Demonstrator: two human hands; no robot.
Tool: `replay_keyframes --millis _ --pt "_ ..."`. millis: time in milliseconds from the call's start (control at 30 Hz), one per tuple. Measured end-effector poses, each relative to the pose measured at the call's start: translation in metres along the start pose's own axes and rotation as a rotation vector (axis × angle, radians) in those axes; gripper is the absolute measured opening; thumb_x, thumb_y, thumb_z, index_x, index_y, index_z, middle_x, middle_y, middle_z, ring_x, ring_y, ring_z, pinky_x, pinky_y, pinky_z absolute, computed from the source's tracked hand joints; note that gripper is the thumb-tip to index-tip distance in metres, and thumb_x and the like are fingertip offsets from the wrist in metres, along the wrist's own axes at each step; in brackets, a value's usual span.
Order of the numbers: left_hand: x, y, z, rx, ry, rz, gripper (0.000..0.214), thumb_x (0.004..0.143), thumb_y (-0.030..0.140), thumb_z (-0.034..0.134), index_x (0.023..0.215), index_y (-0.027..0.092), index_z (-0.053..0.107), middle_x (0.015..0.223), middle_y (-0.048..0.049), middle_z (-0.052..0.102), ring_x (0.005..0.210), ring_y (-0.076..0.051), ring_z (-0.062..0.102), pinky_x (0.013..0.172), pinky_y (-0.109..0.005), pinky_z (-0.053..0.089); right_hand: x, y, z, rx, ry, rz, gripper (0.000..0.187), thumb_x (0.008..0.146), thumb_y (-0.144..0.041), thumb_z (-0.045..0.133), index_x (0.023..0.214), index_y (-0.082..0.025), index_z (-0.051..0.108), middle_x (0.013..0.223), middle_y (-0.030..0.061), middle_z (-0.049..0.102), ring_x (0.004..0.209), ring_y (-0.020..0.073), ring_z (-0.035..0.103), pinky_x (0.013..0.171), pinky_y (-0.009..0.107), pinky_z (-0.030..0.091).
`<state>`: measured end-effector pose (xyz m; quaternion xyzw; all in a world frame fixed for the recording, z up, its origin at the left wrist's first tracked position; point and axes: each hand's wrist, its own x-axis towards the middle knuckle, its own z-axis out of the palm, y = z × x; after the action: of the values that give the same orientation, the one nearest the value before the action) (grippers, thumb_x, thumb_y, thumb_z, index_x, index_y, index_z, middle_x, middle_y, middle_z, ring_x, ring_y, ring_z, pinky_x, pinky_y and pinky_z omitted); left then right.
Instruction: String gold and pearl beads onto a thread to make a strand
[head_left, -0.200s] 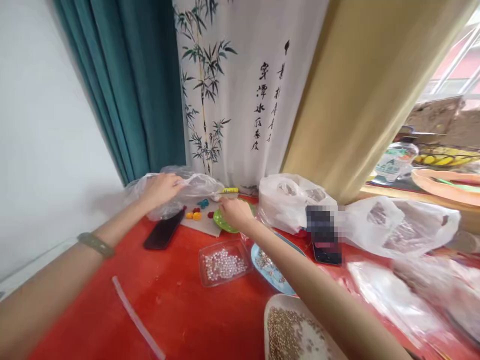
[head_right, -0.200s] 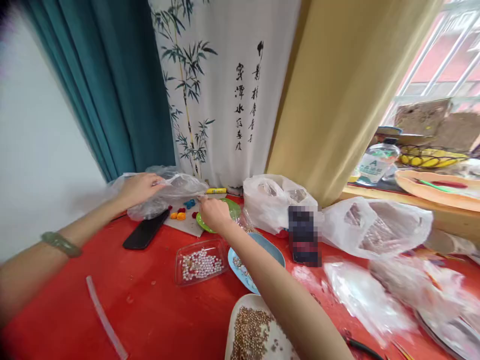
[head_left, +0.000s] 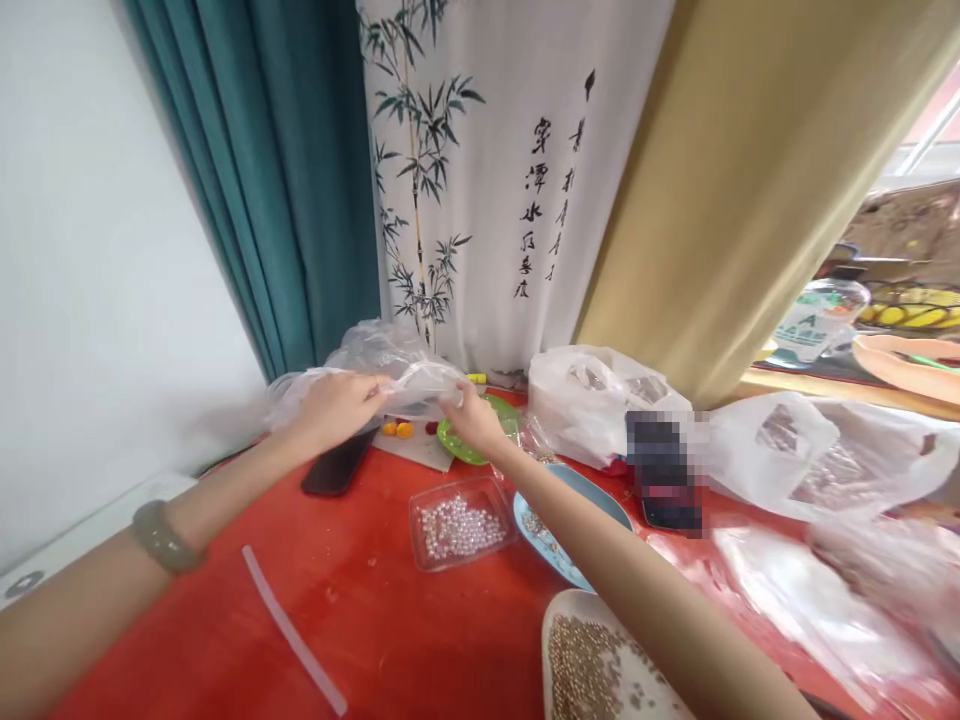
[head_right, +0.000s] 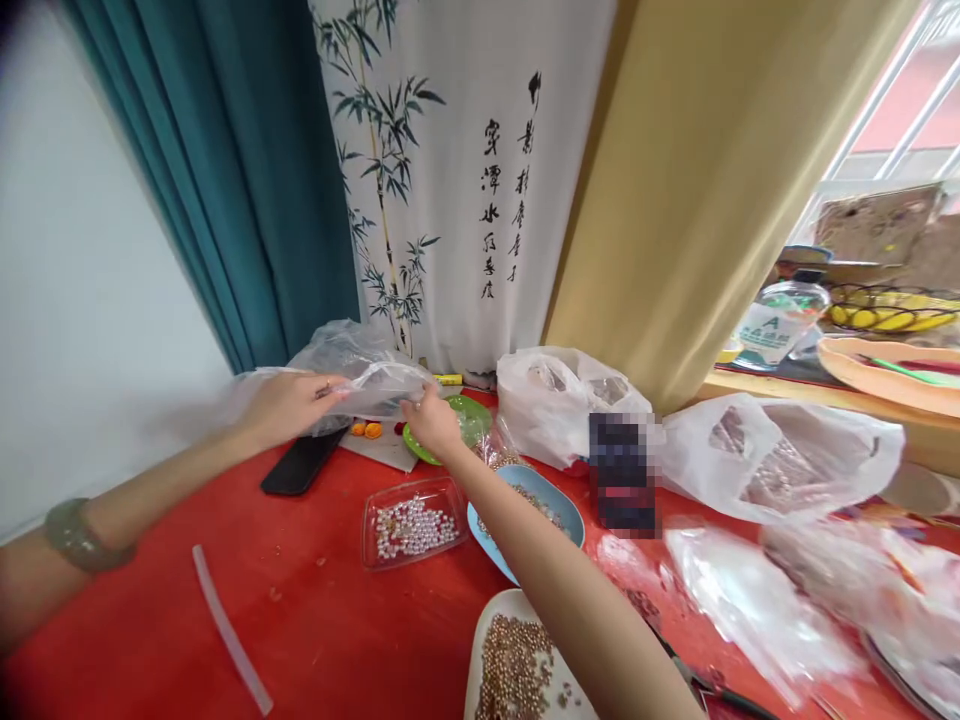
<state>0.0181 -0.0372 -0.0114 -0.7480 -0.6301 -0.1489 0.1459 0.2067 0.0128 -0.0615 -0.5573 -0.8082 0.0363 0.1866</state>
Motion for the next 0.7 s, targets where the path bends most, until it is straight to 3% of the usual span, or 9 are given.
replay_keyframes --millis 167,267,367,500,600,700 --pt "-0.008 0.018 -0.016 0.051 0.053 0.019 0.037 0.084 0.039 0.03 0.098 0.024 0.061 0.08 -0.0038 0.068 0.071 -0.02 0.06 0.055 -0.025 0.038 -0.019 0.001 -0.007 -0.054 0.106 -0.044 0.04 0.084 -0.018 0.033 0.122 -0.006 0.028 0.093 0.0173 0.06 0.085 0.0282 0.057 0.064 0.035 0.042" --pt "-0.002 0.025 -0.027 0.031 0.073 0.059 0.037 0.085 0.038 0.03 0.094 0.023 0.062 0.078 -0.0032 0.068 0.069 -0.019 0.06 0.053 -0.024 0.036 -0.032 0.003 -0.013 -0.082 0.126 -0.252 0.03 0.085 -0.016 0.033 0.114 -0.013 0.042 0.108 0.0144 0.055 0.101 0.0252 0.048 0.077 0.035 0.04" --pt "0.005 0.031 -0.038 0.012 0.079 0.098 0.038 0.085 0.038 0.029 0.09 0.022 0.063 0.074 -0.0027 0.067 0.066 -0.017 0.059 0.052 -0.024 0.035 -0.04 0.007 -0.013 -0.124 0.118 -0.578 0.027 0.084 -0.014 0.038 0.108 -0.015 0.048 0.118 0.0116 0.05 0.107 0.0224 0.042 0.088 0.035 0.034" --pt "0.003 0.036 -0.045 0.045 0.103 0.12 0.039 0.087 0.036 0.026 0.085 0.019 0.062 0.068 -0.0031 0.065 0.06 -0.016 0.058 0.049 -0.024 0.033 -0.047 0.016 -0.008 -0.171 0.109 -0.879 0.022 0.086 -0.01 0.036 0.094 -0.01 0.056 0.104 0.0136 0.058 0.102 0.0211 0.045 0.086 0.035 0.036" --pt "-0.006 0.037 -0.043 0.109 0.173 0.116 0.033 0.087 0.03 0.028 0.102 0.016 0.054 0.072 -0.004 0.065 0.057 -0.017 0.057 0.046 -0.025 0.032 -0.059 0.02 -0.009 -0.163 0.078 -0.944 0.021 0.086 -0.011 0.037 0.087 -0.012 0.058 0.093 0.0111 0.061 0.095 0.0189 0.05 0.079 0.033 0.039" --pt "-0.02 0.038 -0.039 0.144 0.202 0.212 0.031 0.086 0.017 0.027 0.108 0.012 0.048 0.097 -0.0076 0.061 0.057 -0.014 0.056 0.046 -0.025 0.034 -0.078 0.021 -0.015 -0.14 0.01 -0.979 0.021 0.086 -0.016 0.039 0.081 -0.012 0.059 0.086 0.0107 0.062 0.089 0.0185 0.052 0.073 0.031 0.041"
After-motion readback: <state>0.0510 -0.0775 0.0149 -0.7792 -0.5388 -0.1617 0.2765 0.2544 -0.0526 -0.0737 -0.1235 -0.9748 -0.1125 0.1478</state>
